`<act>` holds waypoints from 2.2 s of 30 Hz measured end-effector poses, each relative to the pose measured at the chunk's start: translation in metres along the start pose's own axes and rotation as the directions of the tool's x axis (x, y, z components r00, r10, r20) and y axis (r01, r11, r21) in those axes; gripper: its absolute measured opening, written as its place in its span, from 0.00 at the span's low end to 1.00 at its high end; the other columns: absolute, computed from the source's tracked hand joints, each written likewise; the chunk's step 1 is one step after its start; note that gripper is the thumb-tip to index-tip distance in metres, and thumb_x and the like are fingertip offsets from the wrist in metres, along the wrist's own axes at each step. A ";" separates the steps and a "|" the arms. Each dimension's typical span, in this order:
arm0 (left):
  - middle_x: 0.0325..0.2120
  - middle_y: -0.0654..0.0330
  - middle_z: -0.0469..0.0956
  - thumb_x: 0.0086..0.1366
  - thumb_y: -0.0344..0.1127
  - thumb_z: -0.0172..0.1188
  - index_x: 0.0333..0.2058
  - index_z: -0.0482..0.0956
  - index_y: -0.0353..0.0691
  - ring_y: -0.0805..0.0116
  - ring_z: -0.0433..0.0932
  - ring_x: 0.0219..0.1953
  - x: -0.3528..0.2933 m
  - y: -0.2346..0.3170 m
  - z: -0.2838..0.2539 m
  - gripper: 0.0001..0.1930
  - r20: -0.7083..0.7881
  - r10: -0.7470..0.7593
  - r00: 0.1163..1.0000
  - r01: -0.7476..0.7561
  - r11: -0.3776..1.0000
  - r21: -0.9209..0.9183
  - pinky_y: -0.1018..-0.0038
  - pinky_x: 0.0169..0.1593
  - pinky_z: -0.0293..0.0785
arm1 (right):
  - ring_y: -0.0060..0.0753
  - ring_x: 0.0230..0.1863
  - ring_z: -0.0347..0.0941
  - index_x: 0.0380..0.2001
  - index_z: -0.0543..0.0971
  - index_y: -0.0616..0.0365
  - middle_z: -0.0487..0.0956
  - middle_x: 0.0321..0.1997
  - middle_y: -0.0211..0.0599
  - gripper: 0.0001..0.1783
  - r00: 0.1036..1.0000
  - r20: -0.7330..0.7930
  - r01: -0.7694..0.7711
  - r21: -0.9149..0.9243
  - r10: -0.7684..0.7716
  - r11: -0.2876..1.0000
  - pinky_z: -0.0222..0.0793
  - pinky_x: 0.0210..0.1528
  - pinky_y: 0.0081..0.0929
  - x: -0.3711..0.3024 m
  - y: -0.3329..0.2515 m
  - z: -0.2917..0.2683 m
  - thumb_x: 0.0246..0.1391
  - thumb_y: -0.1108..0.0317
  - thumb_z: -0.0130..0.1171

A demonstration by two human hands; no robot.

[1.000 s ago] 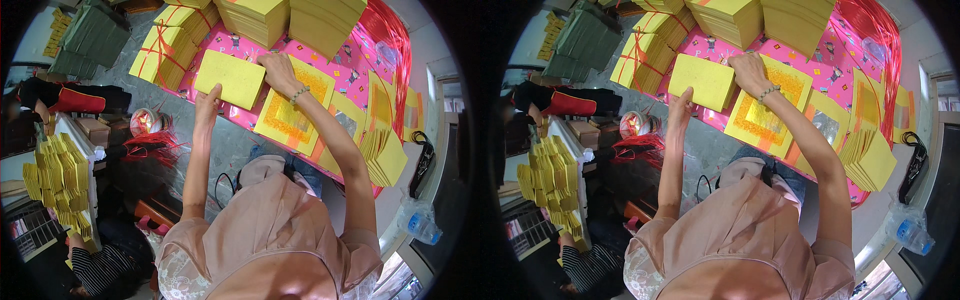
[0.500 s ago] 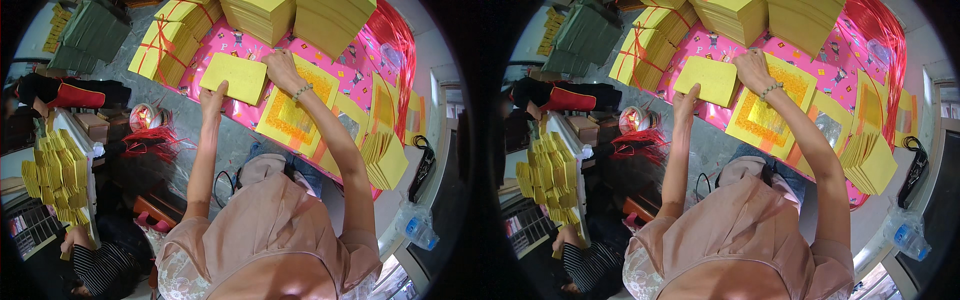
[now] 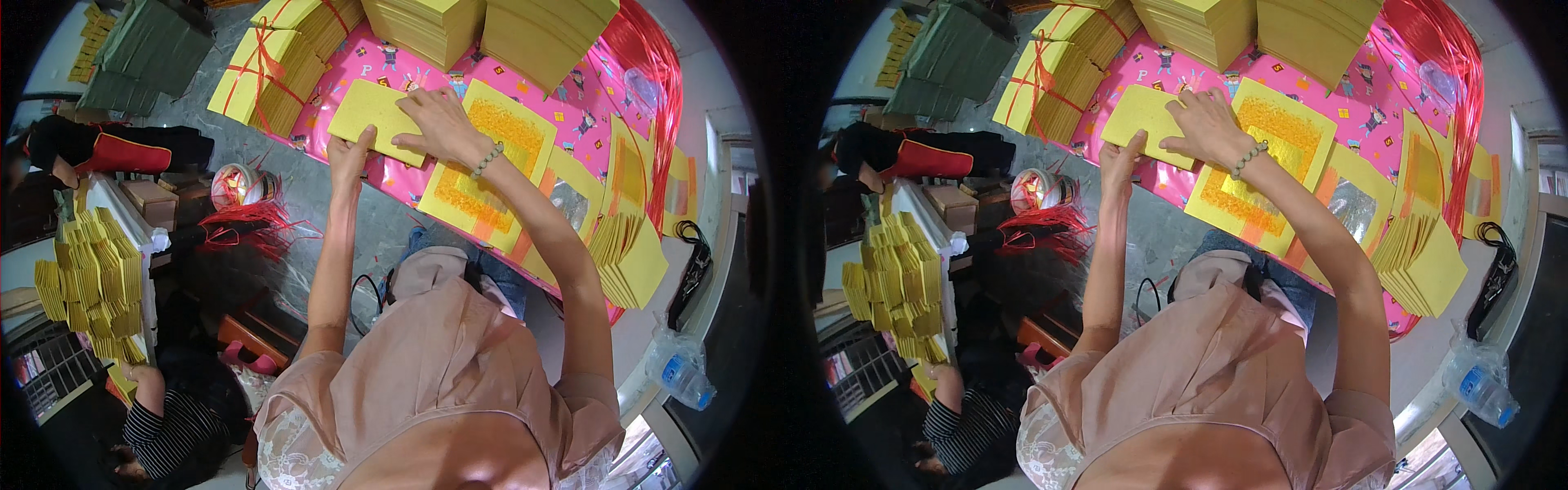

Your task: Applying gold foil sheets onto yellow joss paper and stacking them.

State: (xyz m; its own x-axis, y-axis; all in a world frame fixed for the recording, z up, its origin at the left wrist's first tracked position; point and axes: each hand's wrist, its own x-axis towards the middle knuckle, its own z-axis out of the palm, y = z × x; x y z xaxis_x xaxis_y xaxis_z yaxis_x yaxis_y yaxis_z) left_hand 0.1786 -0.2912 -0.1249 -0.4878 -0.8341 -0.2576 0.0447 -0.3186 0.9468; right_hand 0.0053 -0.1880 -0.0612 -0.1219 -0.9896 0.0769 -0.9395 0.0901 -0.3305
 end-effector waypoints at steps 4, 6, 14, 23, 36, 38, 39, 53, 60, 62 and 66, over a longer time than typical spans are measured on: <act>0.40 0.53 0.82 0.64 0.29 0.64 0.50 0.74 0.32 0.66 0.84 0.36 -0.001 0.004 0.000 0.17 0.016 -0.017 1.000 0.017 1.000 0.007 0.72 0.36 0.85 | 0.48 0.61 0.68 0.58 0.72 0.60 0.73 0.58 0.50 0.39 0.993 0.111 -0.036 0.024 0.033 0.999 0.53 0.67 0.47 -0.002 -0.005 -0.004 0.51 0.42 0.64; 0.39 0.54 0.83 0.64 0.29 0.64 0.50 0.75 0.32 0.67 0.84 0.35 -0.002 0.006 0.001 0.16 0.024 -0.020 1.000 0.019 0.999 0.029 0.72 0.36 0.85 | 0.48 0.61 0.67 0.58 0.72 0.61 0.72 0.58 0.51 0.40 0.989 0.140 -0.047 0.020 0.043 0.999 0.53 0.68 0.48 -0.003 -0.005 -0.005 0.51 0.42 0.64; 0.36 0.56 0.84 0.64 0.32 0.65 0.47 0.78 0.33 0.69 0.84 0.34 0.002 0.003 -0.001 0.14 0.026 -0.033 0.999 0.031 0.997 0.069 0.75 0.33 0.83 | 0.52 0.62 0.66 0.59 0.72 0.61 0.71 0.58 0.53 0.42 0.997 0.070 -0.038 -0.017 0.039 0.999 0.51 0.69 0.49 -0.005 -0.005 0.004 0.49 0.41 0.65; 0.36 0.55 0.84 0.64 0.34 0.66 0.46 0.79 0.32 0.68 0.85 0.34 0.003 0.009 0.000 0.15 0.043 -0.104 0.994 0.098 0.989 0.115 0.76 0.33 0.83 | 0.55 0.63 0.65 0.62 0.69 0.59 0.69 0.61 0.56 0.54 0.984 0.148 -0.090 -0.046 0.096 0.995 0.54 0.66 0.51 -0.002 -0.008 0.003 0.38 0.33 0.69; 0.26 0.54 0.81 0.61 0.35 0.69 0.46 0.72 0.27 0.72 0.81 0.23 0.016 0.011 -0.018 0.21 -0.129 0.236 0.963 -0.161 0.891 0.425 0.77 0.23 0.77 | 0.57 0.59 0.68 0.60 0.70 0.60 0.71 0.56 0.58 0.53 0.978 0.173 -0.110 -0.066 0.120 0.992 0.60 0.62 0.48 0.004 -0.009 0.006 0.32 0.38 0.71; 0.26 0.54 0.81 0.61 0.35 0.69 0.45 0.74 0.28 0.73 0.80 0.22 0.019 0.006 -0.023 0.20 -0.094 0.234 0.968 -0.185 0.913 0.364 0.78 0.22 0.76 | 0.57 0.56 0.70 0.58 0.71 0.59 0.72 0.53 0.58 0.52 0.976 0.177 -0.119 -0.056 0.127 0.991 0.63 0.60 0.48 0.006 -0.011 0.004 0.32 0.39 0.72; 0.26 0.54 0.81 0.61 0.35 0.69 0.45 0.74 0.28 0.73 0.80 0.22 0.019 0.006 -0.022 0.20 -0.090 0.234 0.968 -0.186 0.912 0.364 0.78 0.22 0.76 | 0.57 0.56 0.70 0.58 0.71 0.59 0.72 0.53 0.58 0.52 0.976 0.175 -0.122 -0.056 0.130 0.991 0.63 0.60 0.48 0.006 -0.010 0.005 0.32 0.39 0.72; 0.41 0.56 0.79 0.62 0.32 0.62 0.42 0.82 0.43 0.54 0.73 0.46 0.006 -0.001 -0.009 0.09 0.231 0.683 0.693 -0.445 0.154 0.882 0.59 0.51 0.66 | 0.58 0.57 0.70 0.57 0.71 0.59 0.70 0.54 0.59 0.50 0.987 0.109 -0.116 -0.041 0.120 0.992 0.62 0.61 0.49 -0.001 -0.014 0.005 0.34 0.40 0.74; 0.39 0.55 0.82 0.64 0.33 0.59 0.42 0.84 0.43 0.53 0.76 0.43 0.003 0.003 -0.006 0.09 0.254 0.684 0.684 -0.434 0.102 0.895 0.59 0.47 0.68 | 0.50 0.54 0.72 0.52 0.75 0.58 0.74 0.53 0.46 0.28 0.924 -0.380 0.055 0.061 -0.028 0.997 0.64 0.59 0.45 -0.061 -0.018 -0.029 0.51 0.54 0.66; 0.39 0.54 0.82 0.65 0.34 0.59 0.43 0.83 0.43 0.53 0.76 0.43 0.003 0.006 -0.009 0.10 0.243 0.662 0.709 -0.433 0.136 0.891 0.58 0.48 0.67 | 0.47 0.49 0.74 0.48 0.76 0.59 0.78 0.47 0.42 0.20 0.956 -0.291 0.044 0.226 0.024 0.973 0.66 0.55 0.41 -0.091 -0.019 -0.048 0.56 0.59 0.63; 0.42 0.55 0.81 0.67 0.34 0.57 0.45 0.82 0.42 0.53 0.73 0.47 -0.001 0.016 -0.010 0.11 0.204 0.657 0.725 -0.435 0.208 0.876 0.57 0.53 0.64 | 0.46 0.45 0.75 0.44 0.78 0.59 0.79 0.42 0.41 0.15 0.969 -0.224 -0.037 0.269 0.100 0.962 0.68 0.50 0.40 -0.156 -0.022 -0.064 0.57 0.62 0.62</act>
State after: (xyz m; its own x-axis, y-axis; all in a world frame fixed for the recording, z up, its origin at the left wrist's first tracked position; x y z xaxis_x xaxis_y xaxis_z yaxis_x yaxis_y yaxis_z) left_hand 0.1881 -0.3003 -0.1112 -0.5027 -0.7225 0.4747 -0.5422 0.6912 0.4777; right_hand 0.0245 -0.0284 -0.0053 -0.2838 -0.9250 0.2527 -0.8137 0.0929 -0.5738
